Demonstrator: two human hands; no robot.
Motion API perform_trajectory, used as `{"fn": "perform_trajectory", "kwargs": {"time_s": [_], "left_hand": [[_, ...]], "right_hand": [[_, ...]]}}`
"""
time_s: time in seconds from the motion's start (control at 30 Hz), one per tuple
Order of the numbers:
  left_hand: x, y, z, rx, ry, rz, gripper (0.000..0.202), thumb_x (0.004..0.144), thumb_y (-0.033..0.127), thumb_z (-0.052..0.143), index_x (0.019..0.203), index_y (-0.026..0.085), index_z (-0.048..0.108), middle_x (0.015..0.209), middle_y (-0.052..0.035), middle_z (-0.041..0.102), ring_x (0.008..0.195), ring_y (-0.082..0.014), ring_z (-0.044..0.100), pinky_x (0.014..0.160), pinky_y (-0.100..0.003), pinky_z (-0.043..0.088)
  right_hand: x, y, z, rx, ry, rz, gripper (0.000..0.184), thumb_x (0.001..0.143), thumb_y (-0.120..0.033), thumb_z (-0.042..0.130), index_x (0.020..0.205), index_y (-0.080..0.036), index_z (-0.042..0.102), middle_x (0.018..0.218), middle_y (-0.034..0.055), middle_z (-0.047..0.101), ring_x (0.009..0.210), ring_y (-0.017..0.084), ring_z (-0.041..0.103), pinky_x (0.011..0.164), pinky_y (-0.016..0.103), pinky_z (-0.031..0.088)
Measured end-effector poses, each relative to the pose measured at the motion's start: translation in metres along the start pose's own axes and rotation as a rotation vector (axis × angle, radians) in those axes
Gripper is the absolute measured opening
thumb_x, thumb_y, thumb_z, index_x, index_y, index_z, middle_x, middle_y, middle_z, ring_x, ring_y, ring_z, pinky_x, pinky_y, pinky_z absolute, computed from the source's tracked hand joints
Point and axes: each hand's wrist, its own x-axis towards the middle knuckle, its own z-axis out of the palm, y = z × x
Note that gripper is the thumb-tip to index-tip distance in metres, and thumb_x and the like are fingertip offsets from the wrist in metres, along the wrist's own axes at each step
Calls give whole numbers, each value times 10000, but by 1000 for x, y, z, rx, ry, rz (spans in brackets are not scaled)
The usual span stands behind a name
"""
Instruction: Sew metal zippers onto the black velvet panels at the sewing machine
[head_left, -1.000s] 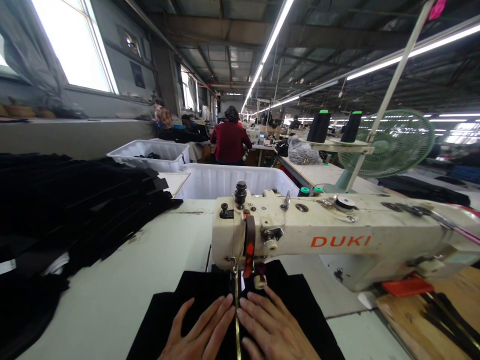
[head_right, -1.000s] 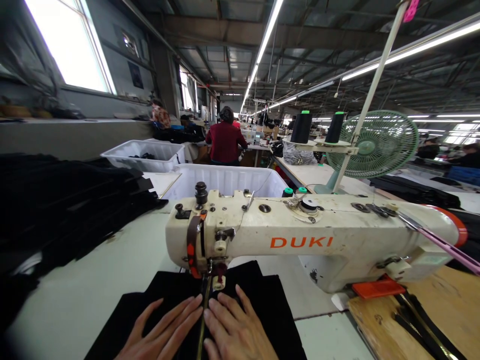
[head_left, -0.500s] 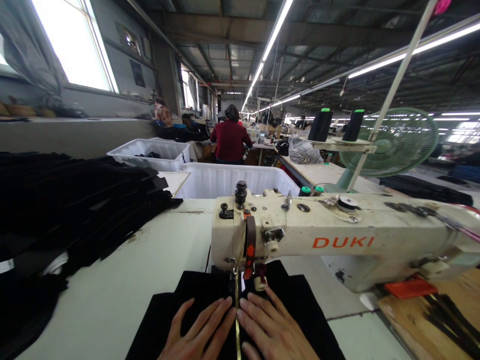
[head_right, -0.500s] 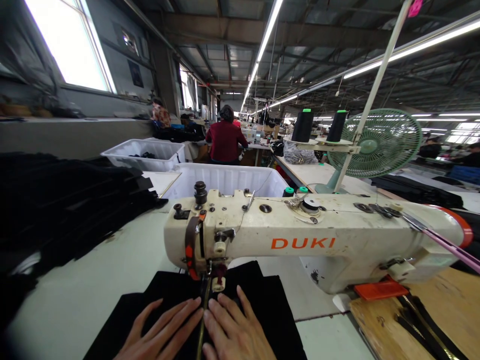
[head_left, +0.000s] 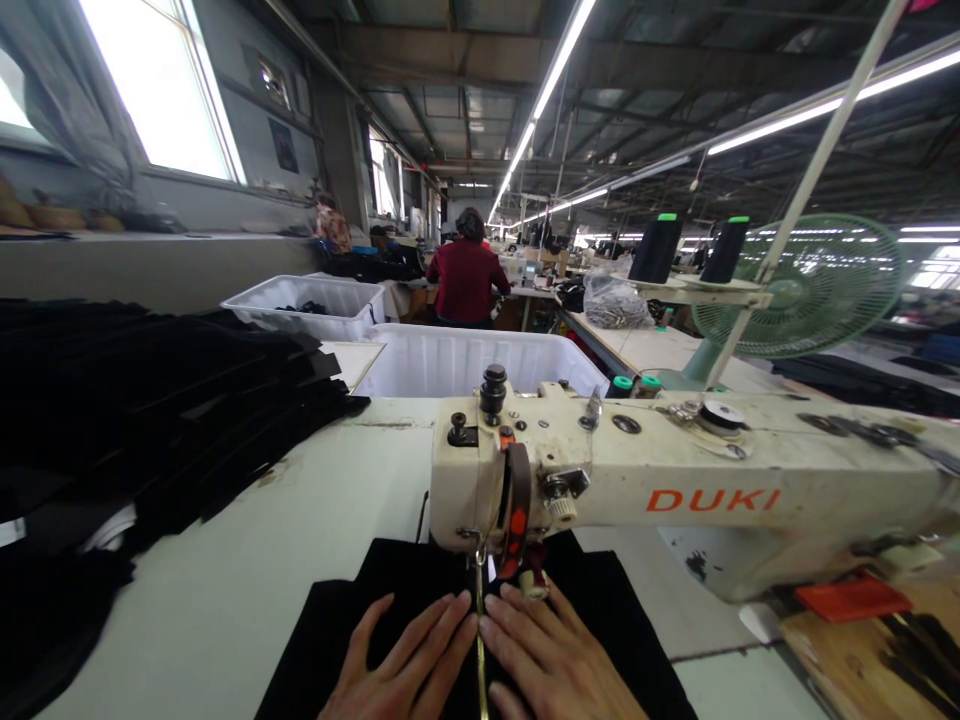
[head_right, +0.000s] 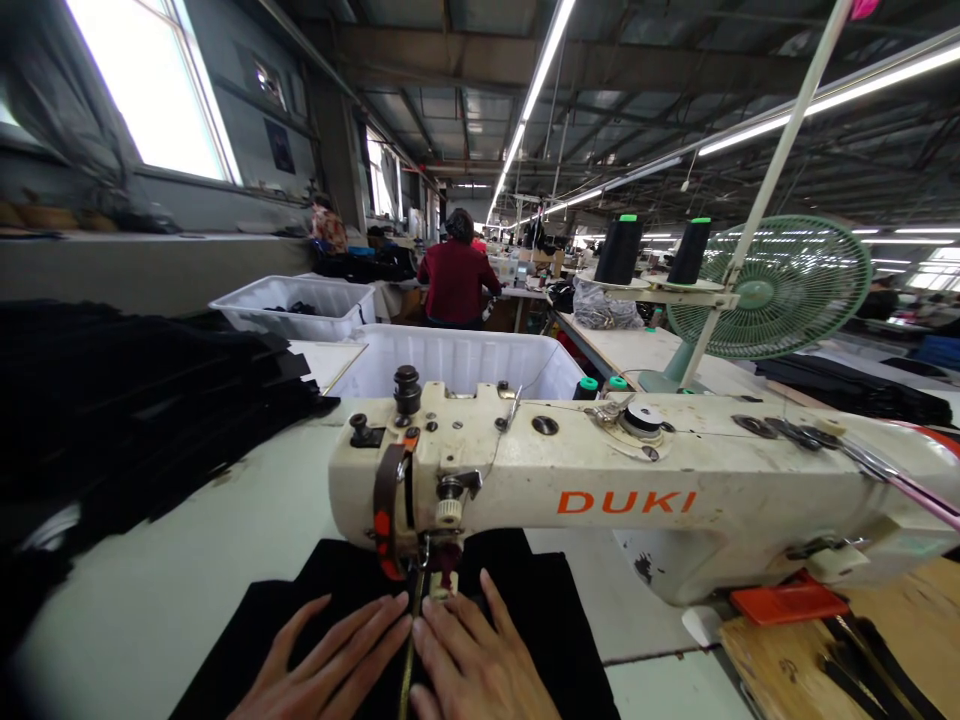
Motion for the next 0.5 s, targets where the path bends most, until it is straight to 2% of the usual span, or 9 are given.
{"fn": "perform_trajectory", "kwargs": {"time_s": [0.1, 0.27, 0.37, 0.5], "left_hand": [[7, -7, 1, -107, -62, -51, 568, 919, 163, 494, 1479, 185, 401, 1416, -46, 570, 1254, -187, 553, 1045, -307, 429], [7, -10, 7, -189, -106, -101, 694, 887, 138, 501, 1537, 216, 270, 1406, -70, 578, 1280, -213, 544, 1105, -389, 410], [4, -9, 13, -196, -133, -113, 740, 834, 48, 460, 1529, 235, 285, 1387, -61, 595, 1283, -211, 545, 1118, -426, 397], [5, -10, 13, -160, -133, -86, 676, 811, 30, 448, 1462, 207, 410, 1368, -62, 611, 1250, -215, 574, 1085, -437, 439]], "right_hand": [[7, 4, -1, 77, -43, 87, 366, 983, -339, 549, 1316, -190, 574, 1265, 16, 672, 1127, 175, 647, 1107, 369, 444], [9, 9, 4, 100, -32, 101, 360, 985, -331, 537, 1313, -189, 570, 1220, 31, 697, 1062, 189, 678, 1090, 401, 459], [6, 11, 8, 88, 5, 84, 372, 986, -332, 541, 1328, -187, 560, 1209, 35, 701, 1058, 180, 680, 1091, 371, 458], [6, 12, 9, 72, 30, 63, 352, 991, -334, 537, 1306, -182, 581, 1211, 32, 700, 1066, 174, 679, 1081, 349, 468]]}}
